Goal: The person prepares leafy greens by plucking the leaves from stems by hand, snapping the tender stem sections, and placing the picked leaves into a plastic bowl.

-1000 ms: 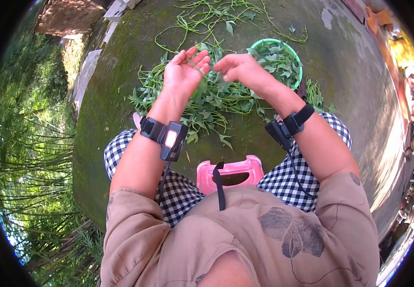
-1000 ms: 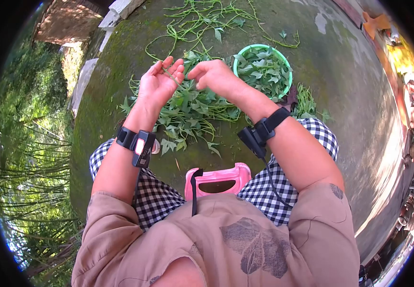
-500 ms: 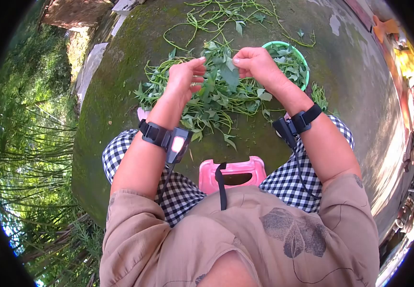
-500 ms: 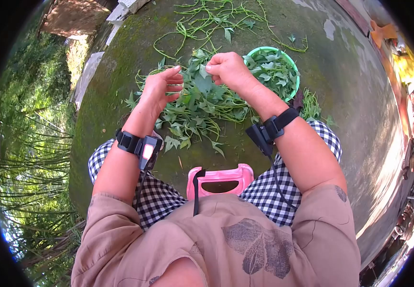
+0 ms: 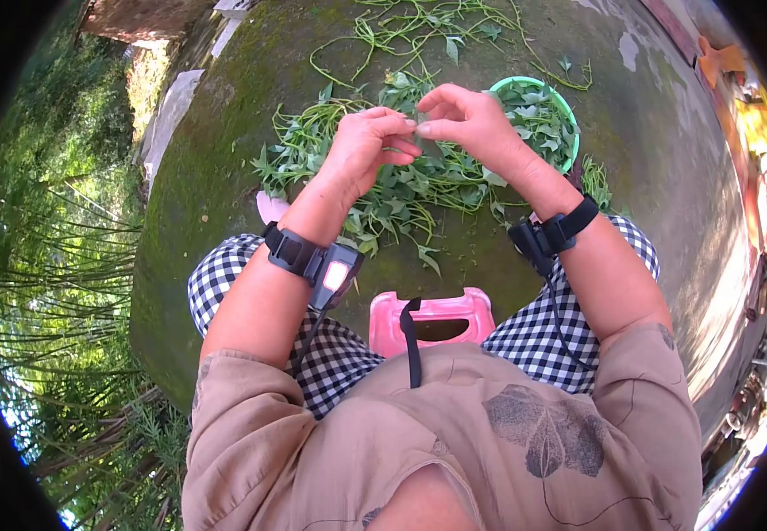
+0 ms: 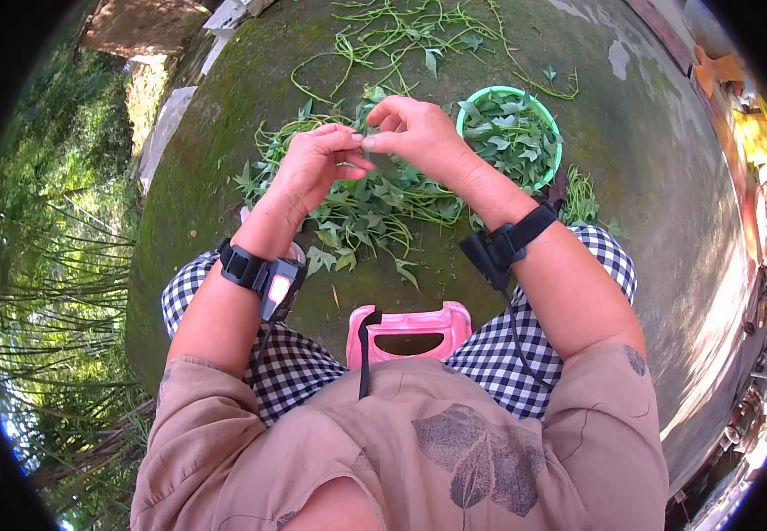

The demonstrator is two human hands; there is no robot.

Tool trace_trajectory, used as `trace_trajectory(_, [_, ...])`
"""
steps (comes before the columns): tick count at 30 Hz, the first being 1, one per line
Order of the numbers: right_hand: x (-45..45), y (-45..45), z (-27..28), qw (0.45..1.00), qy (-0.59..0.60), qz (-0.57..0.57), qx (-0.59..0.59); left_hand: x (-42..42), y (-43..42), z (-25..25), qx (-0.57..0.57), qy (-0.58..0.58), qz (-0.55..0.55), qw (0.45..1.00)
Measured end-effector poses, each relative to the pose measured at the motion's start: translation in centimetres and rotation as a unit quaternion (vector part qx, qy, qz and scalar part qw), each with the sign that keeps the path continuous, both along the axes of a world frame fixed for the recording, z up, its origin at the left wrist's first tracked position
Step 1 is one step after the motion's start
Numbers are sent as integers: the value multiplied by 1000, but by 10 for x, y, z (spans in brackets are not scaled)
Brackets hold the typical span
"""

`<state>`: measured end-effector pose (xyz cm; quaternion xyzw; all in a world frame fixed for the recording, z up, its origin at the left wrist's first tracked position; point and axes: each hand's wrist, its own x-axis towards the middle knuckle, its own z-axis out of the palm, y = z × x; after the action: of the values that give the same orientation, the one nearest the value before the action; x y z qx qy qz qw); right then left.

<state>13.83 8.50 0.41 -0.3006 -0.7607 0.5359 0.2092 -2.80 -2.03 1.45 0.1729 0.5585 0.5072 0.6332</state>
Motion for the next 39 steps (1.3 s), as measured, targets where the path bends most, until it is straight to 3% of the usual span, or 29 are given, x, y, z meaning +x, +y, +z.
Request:
trace_trajectory(5, [2, 3, 0, 989, -29, 0, -142, 4, -1, -4, 21, -52, 19, 998])
trace_trajectory(8, [3, 3, 12, 953, -18, -19, -300, 2, -1, -12, 42, -82, 48, 995])
trace_trajectory(11, [7, 8, 10, 929, -5, -40, -367, 1, -1, -18, 49, -102, 61, 992])
trace_trajectory(15, [11, 12, 14, 925, -1, -43, -377, 4, -2, -14, 36, -106, 56, 992])
trace_trajectory(17, [13, 12, 16, 933, -23, -63, -355, 6, -2, -13, 27, -32, 39, 998])
trace_trajectory(20, [17, 19, 3, 986, -81, -56, -135, 12, -2, -9, 31, 91, 10, 995])
trace_trajectory(23, [14, 18, 5, 964, -120, -24, -235, 24, 0, -11, 46, 146, -4, 988])
trace_trajectory(26, [11, 6, 10, 940, -86, -40, -327, 33, -1, -22, 91, 184, -26, 978])
trace_trajectory(28, [12, 6, 9, 941, -63, -38, -331, 40, 0, -22, 147, 233, -34, 961])
trace_trajectory(30, [15, 14, 3, 944, -55, -32, -323, 40, 1, -13, 85, 263, -68, 959])
trace_trajectory(32, [20, 20, 0, 970, -78, -37, -227, 34, 3, -4, -2, 311, -109, 944])
trace_trajectory(35, [28, 27, -3, 984, -116, -29, -130, 2, 8, -17, -118, 467, -201, 853])
trace_trajectory(36, [30, 28, -3, 986, -128, -23, -106, 1, 5, -18, -59, 589, -145, 793])
trace_trajectory(38, [35, 27, -4, 991, -134, 3, -29, 3, -3, -21, 65, 786, -26, 614])
trace_trajectory(39, [37, 24, -2, 990, -137, 16, 9, 4, -2, -13, 72, 751, -15, 656])
